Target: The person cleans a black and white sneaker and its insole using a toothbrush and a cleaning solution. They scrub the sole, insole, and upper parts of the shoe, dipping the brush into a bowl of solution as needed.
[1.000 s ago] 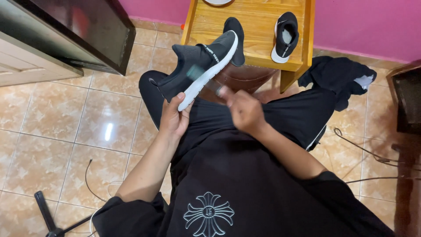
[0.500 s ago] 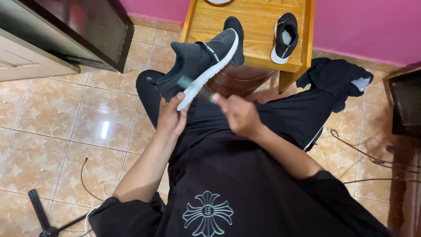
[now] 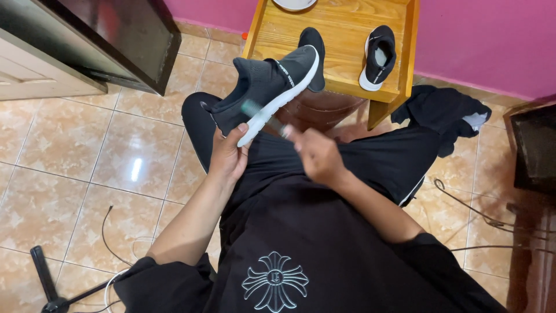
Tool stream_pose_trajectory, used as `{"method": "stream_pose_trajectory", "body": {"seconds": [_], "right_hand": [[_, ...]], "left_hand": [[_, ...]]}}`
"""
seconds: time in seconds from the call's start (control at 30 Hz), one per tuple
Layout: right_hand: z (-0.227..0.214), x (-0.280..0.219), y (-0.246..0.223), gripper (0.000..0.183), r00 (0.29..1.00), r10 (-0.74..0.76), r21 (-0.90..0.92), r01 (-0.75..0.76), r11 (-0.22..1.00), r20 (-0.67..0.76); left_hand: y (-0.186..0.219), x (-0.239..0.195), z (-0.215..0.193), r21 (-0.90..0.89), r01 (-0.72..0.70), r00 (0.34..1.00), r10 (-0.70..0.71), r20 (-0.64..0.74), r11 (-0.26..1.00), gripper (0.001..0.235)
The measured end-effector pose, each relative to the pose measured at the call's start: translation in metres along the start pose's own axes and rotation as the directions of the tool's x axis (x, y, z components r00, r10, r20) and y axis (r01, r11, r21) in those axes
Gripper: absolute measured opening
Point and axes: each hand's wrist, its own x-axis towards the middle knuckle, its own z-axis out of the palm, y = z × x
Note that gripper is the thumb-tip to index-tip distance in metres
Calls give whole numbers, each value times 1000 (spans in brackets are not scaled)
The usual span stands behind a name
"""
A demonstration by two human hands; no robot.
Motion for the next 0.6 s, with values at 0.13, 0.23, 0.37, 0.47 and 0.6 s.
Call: {"method": "stream_pose_trajectory", "body": {"seconds": [0.13,0.23,0.37,0.47,0.6], "right_hand": [[-1,4,1,18,988,2,4,-2,1000,-152],[-4,16,-22,23,993,-29,24,32,999,-115],[1,-8,16,36,984,65,61,-56,997,-166],[1,-4,-15,23,1000,18,86,-19,996,18],[1,-13,25,39,981,66,88,-51,995,-183]], "left_hand": [[1,-2,-3,-2,-12,1000,12,16,1000,45],[-3,5,-13,8,-20,1000,20,-1,1000,43],[18,-16,25,29,-40,999,39,19,999,44],[17,-15,26,16,-61,998,61,4,998,40],[15,-11,14,5,-37,999,37,38,999,44]]}}
